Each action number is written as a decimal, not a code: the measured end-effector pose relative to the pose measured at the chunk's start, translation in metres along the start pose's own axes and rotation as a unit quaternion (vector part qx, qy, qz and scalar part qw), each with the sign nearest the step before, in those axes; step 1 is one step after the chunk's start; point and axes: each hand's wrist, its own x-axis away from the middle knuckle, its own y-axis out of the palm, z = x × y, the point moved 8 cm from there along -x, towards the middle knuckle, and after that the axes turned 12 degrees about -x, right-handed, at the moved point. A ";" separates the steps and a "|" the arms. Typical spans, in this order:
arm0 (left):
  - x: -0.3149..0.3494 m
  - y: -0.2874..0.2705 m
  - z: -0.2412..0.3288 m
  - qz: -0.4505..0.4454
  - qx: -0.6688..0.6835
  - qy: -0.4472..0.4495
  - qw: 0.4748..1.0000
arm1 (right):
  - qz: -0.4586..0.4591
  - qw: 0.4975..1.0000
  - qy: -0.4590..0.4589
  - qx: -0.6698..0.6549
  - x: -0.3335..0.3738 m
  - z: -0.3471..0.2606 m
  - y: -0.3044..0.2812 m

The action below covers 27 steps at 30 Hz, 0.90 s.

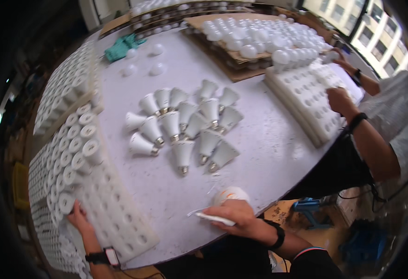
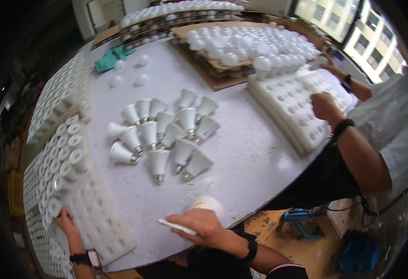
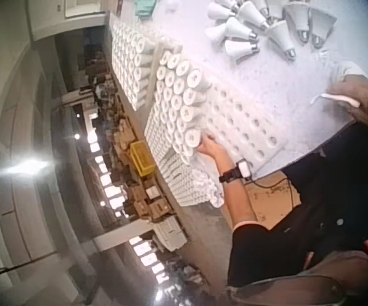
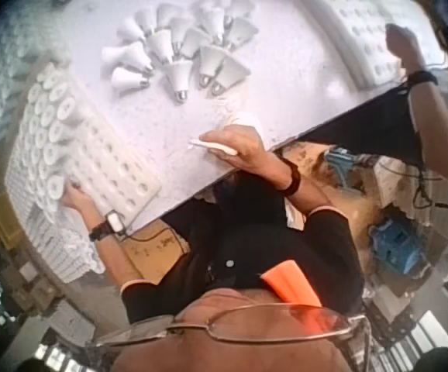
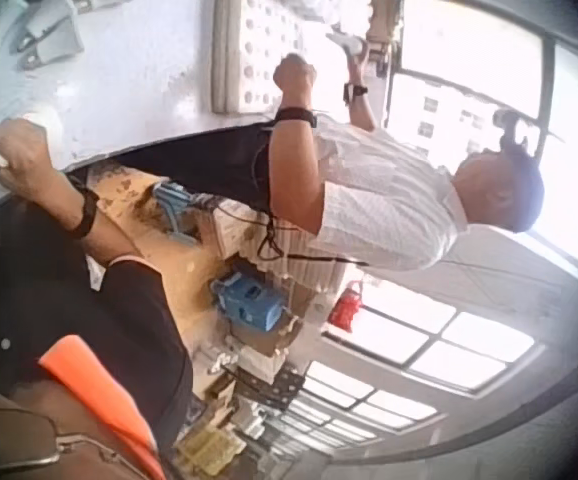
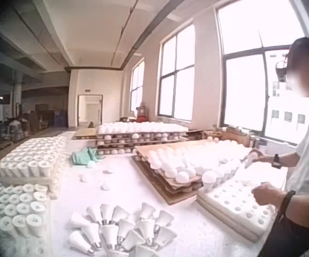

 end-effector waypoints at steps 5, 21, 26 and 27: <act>0.094 0.012 0.029 -0.143 0.105 -0.074 0.981 | 0.039 0.999 -0.008 -0.017 0.005 0.000 -0.004; 0.344 0.101 0.065 -0.541 0.200 -0.470 0.668 | 0.011 0.997 -0.046 0.056 0.008 0.001 -0.001; 0.355 0.112 0.083 -0.579 0.177 -0.453 0.654 | -0.035 0.995 -0.059 0.070 0.004 -0.003 0.008; 0.355 0.114 0.086 -0.579 0.179 -0.460 0.649 | -0.045 0.994 -0.058 0.078 0.003 -0.003 0.009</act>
